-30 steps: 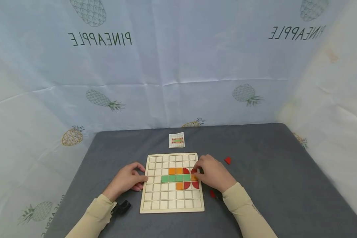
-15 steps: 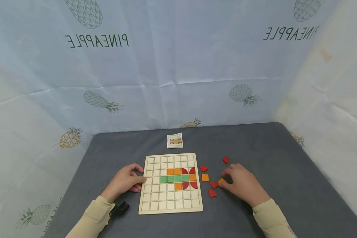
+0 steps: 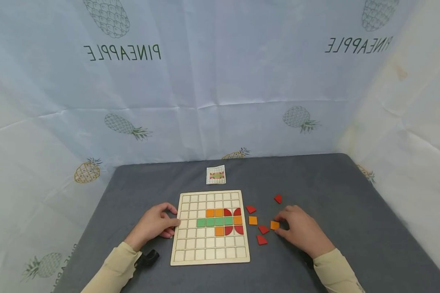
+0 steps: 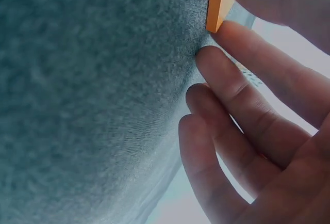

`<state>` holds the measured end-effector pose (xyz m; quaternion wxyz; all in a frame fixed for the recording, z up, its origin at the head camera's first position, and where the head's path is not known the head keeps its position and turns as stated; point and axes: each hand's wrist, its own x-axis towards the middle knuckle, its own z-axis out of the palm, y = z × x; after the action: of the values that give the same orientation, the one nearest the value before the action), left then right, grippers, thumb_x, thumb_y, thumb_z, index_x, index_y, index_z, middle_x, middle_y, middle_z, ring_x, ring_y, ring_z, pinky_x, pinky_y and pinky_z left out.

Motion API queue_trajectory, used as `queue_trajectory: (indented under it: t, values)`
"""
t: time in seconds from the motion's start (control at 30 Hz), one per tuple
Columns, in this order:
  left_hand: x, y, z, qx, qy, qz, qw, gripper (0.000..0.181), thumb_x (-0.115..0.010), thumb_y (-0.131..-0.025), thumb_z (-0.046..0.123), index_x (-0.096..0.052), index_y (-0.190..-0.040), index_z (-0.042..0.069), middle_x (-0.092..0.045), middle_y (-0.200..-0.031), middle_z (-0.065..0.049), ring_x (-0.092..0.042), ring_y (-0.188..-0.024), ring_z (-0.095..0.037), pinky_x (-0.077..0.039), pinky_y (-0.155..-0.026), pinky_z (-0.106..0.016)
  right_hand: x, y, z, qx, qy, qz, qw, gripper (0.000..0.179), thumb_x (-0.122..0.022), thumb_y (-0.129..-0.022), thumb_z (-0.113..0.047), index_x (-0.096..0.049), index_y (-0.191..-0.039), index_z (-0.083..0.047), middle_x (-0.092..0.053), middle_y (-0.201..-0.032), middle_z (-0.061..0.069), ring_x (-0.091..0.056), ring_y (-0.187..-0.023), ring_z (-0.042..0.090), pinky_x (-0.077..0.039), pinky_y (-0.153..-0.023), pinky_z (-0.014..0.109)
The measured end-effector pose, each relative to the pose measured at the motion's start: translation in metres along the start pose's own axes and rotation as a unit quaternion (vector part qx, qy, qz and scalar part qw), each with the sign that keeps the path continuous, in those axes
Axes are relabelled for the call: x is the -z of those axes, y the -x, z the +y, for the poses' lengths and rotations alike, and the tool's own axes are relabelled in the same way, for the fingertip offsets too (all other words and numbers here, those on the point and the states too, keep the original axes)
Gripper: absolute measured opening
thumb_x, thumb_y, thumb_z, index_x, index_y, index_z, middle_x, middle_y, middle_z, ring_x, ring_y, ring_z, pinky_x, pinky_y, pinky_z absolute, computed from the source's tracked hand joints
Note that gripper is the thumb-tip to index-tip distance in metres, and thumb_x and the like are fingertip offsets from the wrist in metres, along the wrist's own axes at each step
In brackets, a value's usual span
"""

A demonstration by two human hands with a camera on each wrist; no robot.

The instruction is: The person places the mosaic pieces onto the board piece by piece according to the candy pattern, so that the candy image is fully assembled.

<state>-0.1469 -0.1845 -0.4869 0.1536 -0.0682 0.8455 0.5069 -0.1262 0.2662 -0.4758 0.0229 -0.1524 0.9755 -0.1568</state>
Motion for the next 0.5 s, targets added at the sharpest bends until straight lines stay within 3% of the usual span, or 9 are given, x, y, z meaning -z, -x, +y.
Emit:
queue_trajectory:
  t: [0.27,0.5]
  values:
    - [0.0,0.001,-0.001,0.0,-0.001,-0.001,1.0,0.035,-0.088,-0.088,0.014,-0.068,-0.116,0.008,-0.07,-0.076,-0.012,-0.073,-0.058,-0.018,-0.065,-0.056,-0.035,0.0,-0.008,-0.006,0.004,0.0,0.004,1.0,0.018,-0.094,-0.084,-0.025,-0.081,-0.096,-0.025,-0.067,-0.098,-0.009,-0.063,-0.095,0.015,-0.061,-0.081,0.042]
    - [0.001,0.001,0.0,-0.008,0.003,-0.004,1.0,0.034,-0.087,-0.089,0.015,-0.067,-0.116,0.008,-0.07,-0.076,-0.012,-0.073,-0.059,-0.018,-0.066,-0.057,-0.036,0.001,-0.031,-0.038,0.044,-0.012,0.019,0.9987,0.017,-0.093,-0.085,-0.024,-0.081,-0.097,-0.021,-0.068,-0.098,-0.007,-0.062,-0.097,0.016,-0.062,-0.082,0.039]
